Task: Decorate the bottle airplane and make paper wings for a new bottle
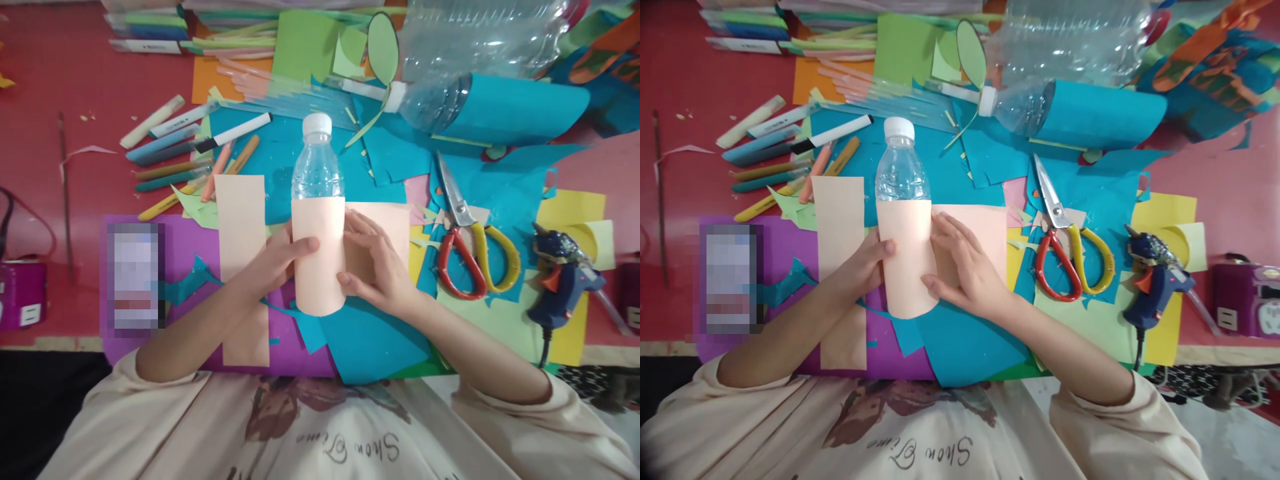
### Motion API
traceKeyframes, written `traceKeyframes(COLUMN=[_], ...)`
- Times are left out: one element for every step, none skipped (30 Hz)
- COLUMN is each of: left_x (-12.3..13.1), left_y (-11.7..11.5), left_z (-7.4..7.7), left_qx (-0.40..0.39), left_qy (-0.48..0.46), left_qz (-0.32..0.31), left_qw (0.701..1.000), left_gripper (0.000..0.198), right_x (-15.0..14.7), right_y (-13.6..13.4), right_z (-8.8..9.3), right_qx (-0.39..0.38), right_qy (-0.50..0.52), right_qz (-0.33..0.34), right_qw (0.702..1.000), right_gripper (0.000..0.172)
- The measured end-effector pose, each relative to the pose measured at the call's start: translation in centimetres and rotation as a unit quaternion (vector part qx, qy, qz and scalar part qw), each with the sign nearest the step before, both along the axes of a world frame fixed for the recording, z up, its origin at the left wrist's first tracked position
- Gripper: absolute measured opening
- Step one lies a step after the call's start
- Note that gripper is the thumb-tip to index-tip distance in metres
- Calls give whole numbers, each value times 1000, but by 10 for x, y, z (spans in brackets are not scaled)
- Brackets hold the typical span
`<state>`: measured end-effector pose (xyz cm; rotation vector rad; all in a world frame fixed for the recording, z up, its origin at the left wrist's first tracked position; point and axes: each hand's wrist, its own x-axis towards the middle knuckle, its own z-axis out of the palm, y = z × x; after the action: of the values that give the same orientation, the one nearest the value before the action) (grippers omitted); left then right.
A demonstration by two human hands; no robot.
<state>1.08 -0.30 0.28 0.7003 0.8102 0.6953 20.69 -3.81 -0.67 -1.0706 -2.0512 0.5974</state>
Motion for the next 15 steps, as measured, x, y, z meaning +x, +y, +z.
traceKeyframes(left_x=[0, 0, 1, 2, 3, 5, 6, 7, 8, 9, 9, 9, 8, 6, 5], left_y=[0, 0, 0, 1, 1, 2, 2, 3, 4, 4, 5, 5, 4, 4, 3], left_z=[-1, -1, -1, -1, -1, -1, 0, 0, 1, 1, 1, 1, 0, -1, -2], left_qx=[0, -1, -4, -12, -22, -35, -48, -60, -68, -72, -73, -71, -69, -66, -62], left_qy=[-2, -4, -6, -10, -16, -24, -31, -35, -37, -36, -35, -34, -34, -36, -38], left_qz=[-1, 1, 5, 12, 23, 37, 51, 64, 72, 77, 78, 78, 76, 72, 65], left_qw=[1000, 1000, 1000, 1000, 999, 998, 997, 996, 994, 994, 994, 994, 994, 995, 995], left_gripper=[72, 72, 71, 69, 67, 64, 61, 58, 56, 53, 50, 47, 44, 42, 40], right_x=[0, 0, 0, -1, -1, -1, -2, -2, -2, -2, -2, -2, -2, -3, -3], right_y=[0, 0, -1, -1, -1, -2, -2, -3, -3, -4, -4, -4, -4, -4, -4], right_z=[0, 0, 1, 0, 0, -1, -1, -2, -3, -3, -4, -4, -5, -5, -5], right_qx=[-1, 1, 7, 16, 28, 38, 46, 51, 53, 53, 51, 49, 48, 49, 52], right_qy=[-11, -22, -31, -40, -47, -52, -55, -58, -60, -61, -62, -60, -57, -54, -51], right_qz=[-1, 0, 2, 3, 3, 1, -1, -2, -3, -3, -3, -3, -2, -2, 0], right_qw=[1000, 1000, 999, 999, 999, 998, 997, 997, 997, 997, 997, 997, 997, 997, 997], right_gripper=[63, 67, 69, 70, 70, 70, 70, 71, 72, 72, 72, 72, 72, 71, 71])
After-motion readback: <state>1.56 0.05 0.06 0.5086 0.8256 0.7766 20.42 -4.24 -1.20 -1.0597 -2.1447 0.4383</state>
